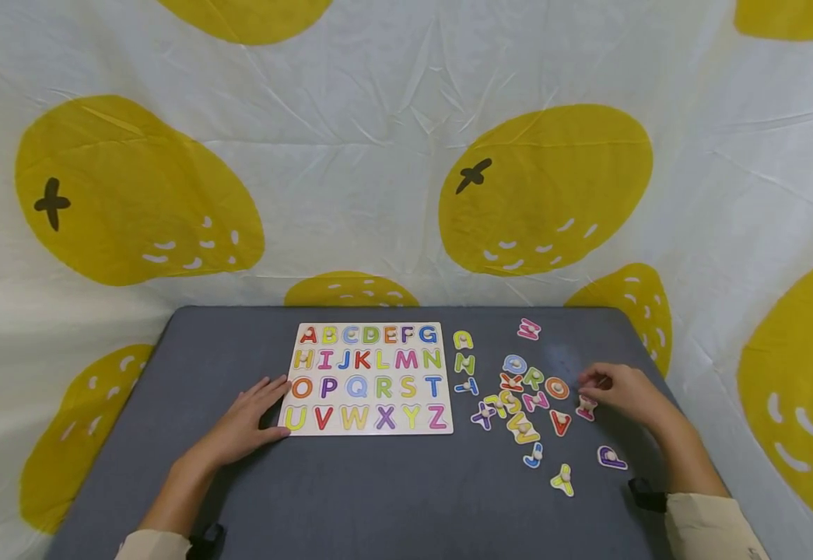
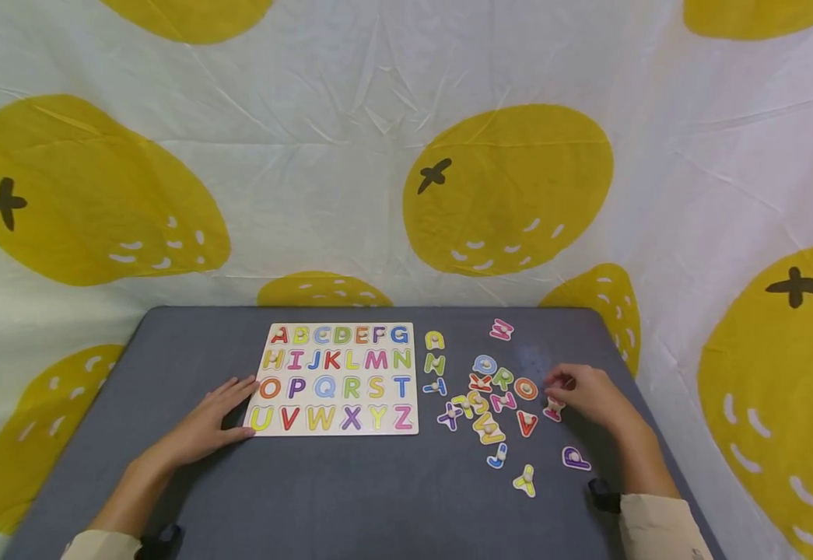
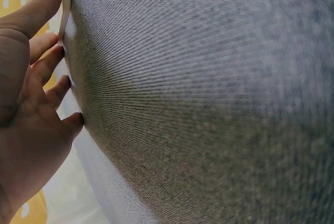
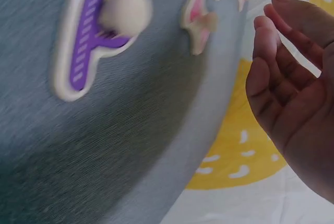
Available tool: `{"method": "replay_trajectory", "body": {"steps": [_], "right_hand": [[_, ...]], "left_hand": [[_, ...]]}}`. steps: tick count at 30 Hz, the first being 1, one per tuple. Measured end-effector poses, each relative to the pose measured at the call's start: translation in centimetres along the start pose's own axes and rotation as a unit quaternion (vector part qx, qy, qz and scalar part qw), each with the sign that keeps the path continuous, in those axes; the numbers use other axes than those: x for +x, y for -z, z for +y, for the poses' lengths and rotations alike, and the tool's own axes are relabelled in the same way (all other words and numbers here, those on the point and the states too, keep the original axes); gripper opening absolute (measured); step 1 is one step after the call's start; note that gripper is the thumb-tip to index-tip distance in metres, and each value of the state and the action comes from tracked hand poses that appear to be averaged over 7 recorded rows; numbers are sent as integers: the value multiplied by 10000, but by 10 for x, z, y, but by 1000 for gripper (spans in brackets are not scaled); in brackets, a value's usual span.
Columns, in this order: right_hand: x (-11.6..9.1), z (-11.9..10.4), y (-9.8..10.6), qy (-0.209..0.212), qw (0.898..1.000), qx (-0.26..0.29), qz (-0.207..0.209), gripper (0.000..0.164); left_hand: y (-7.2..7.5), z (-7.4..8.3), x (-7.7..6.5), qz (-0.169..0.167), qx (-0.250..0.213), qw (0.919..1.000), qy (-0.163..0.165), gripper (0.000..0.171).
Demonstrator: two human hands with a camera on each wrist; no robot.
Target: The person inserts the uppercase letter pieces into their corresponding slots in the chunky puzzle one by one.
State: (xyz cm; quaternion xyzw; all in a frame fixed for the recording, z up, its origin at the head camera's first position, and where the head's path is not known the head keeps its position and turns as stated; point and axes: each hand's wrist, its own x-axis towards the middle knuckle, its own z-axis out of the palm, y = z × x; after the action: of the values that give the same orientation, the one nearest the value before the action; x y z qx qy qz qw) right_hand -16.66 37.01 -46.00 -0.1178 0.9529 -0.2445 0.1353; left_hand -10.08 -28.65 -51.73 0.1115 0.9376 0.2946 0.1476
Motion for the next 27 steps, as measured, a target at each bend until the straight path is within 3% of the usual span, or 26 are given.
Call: {"method": "replay_trajectory", "body": {"steps": [8, 15, 27], "right_hand": [[-8, 14, -6, -317, 9989, 97, -318, 21], [-9, 27, -17, -220, 9987, 117, -438, 16], [-7, 17, -13, -386, 9971, 37, -653, 14]], "left_hand": [[1, 1, 0, 29, -40, 10000, -48, 84], [1, 2, 0, 55, -24, 9999, -121, 84], [0, -1, -1, 41, -83, 9999, -82, 85]]}}
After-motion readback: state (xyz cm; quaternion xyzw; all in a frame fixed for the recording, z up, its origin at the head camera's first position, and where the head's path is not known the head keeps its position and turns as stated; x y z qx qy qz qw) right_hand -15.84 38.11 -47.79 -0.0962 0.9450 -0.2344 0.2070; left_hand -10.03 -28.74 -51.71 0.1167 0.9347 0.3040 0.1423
